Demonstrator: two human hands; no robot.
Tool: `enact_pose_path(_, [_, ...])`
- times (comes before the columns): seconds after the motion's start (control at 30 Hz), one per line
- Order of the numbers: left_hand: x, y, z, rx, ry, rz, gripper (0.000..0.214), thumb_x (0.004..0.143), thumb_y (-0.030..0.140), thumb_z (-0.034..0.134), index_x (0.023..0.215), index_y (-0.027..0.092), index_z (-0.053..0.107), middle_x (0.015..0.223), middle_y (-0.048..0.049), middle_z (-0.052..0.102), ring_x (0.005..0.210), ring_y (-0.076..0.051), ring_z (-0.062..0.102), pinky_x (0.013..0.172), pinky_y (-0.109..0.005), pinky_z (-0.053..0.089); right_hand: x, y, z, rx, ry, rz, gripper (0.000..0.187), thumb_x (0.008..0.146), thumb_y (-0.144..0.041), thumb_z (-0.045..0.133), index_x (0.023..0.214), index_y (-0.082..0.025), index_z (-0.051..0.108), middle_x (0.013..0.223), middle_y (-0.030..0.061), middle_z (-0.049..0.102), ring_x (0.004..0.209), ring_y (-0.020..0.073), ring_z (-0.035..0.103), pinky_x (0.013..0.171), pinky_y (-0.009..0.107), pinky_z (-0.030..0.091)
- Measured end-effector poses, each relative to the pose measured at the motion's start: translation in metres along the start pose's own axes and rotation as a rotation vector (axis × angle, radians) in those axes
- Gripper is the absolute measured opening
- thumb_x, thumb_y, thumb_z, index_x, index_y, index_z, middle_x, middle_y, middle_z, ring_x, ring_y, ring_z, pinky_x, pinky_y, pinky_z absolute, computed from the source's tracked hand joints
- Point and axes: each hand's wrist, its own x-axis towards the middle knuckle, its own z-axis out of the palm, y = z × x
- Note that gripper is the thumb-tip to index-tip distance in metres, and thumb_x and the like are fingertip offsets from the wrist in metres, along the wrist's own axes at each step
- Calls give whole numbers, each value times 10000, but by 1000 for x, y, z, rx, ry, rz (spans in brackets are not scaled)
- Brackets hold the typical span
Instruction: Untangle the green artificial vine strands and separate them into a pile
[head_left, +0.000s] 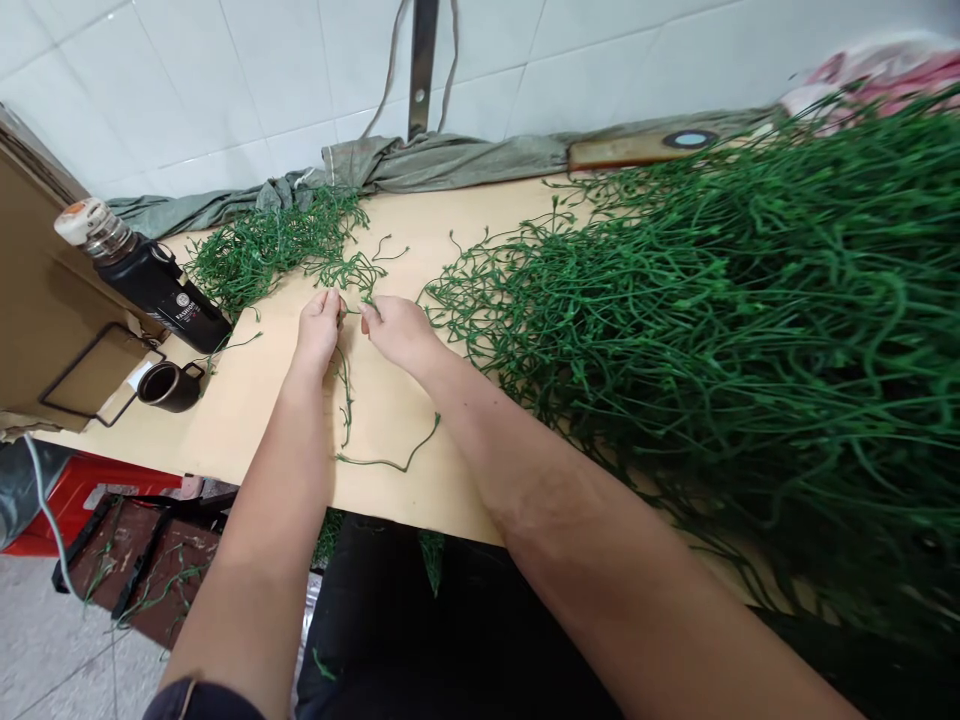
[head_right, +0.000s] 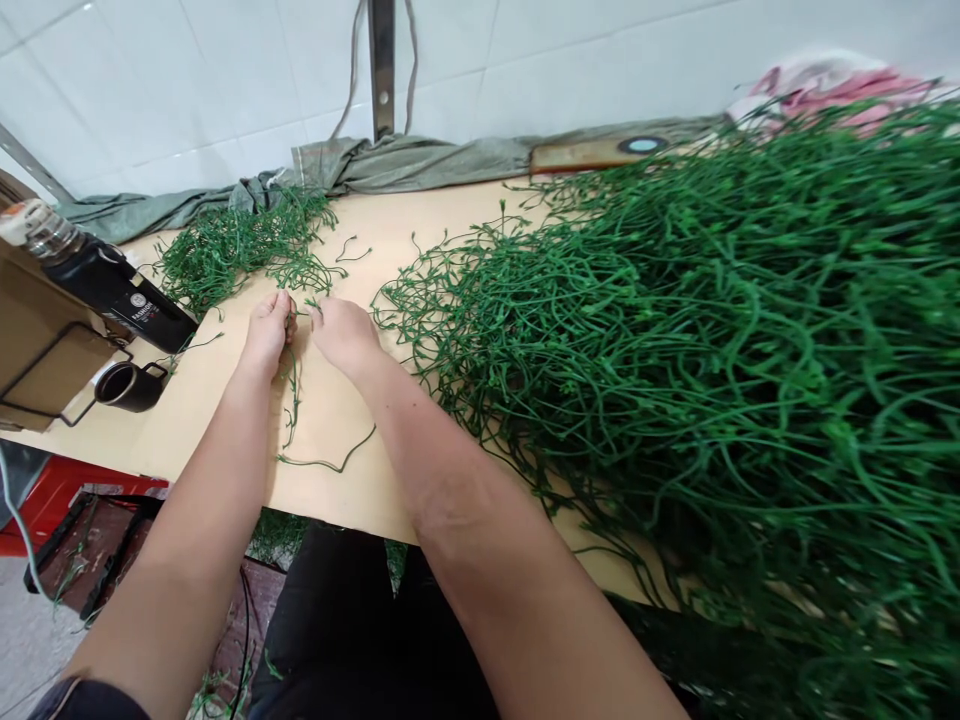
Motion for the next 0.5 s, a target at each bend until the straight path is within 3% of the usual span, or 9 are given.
enact_pose_path(0.17, [-1,1,1,4,-24,-10,366,907,209,405,548,158,358,437,70,305,384,-34,256,424,-190,201,7,4,8,408,138,-49,345,888,-359,401,617,-167,494,700,28,544,671,114,534,742,274,459])
enact_pose_path(0.3, [-2,0,0,5,-64,-1,332,904,219,420,579,150,413,454,65,323,397,-34,265,433,-186,223,7,1,12,738,212,-94,442,874,-514,381,599,-176,454,598,-2,500,619,92,513,697,254,481])
enact_pose_path(0.5, [2,-8,-2,-18,-82,26,357,861,341,504,569,166,400,461,57,334,408,-42,271,441,-198,241,-1,-13,4,911,87,-69,512,827,-625,368,552,-194,353,522,-16,470,592,85,526,659,239,493])
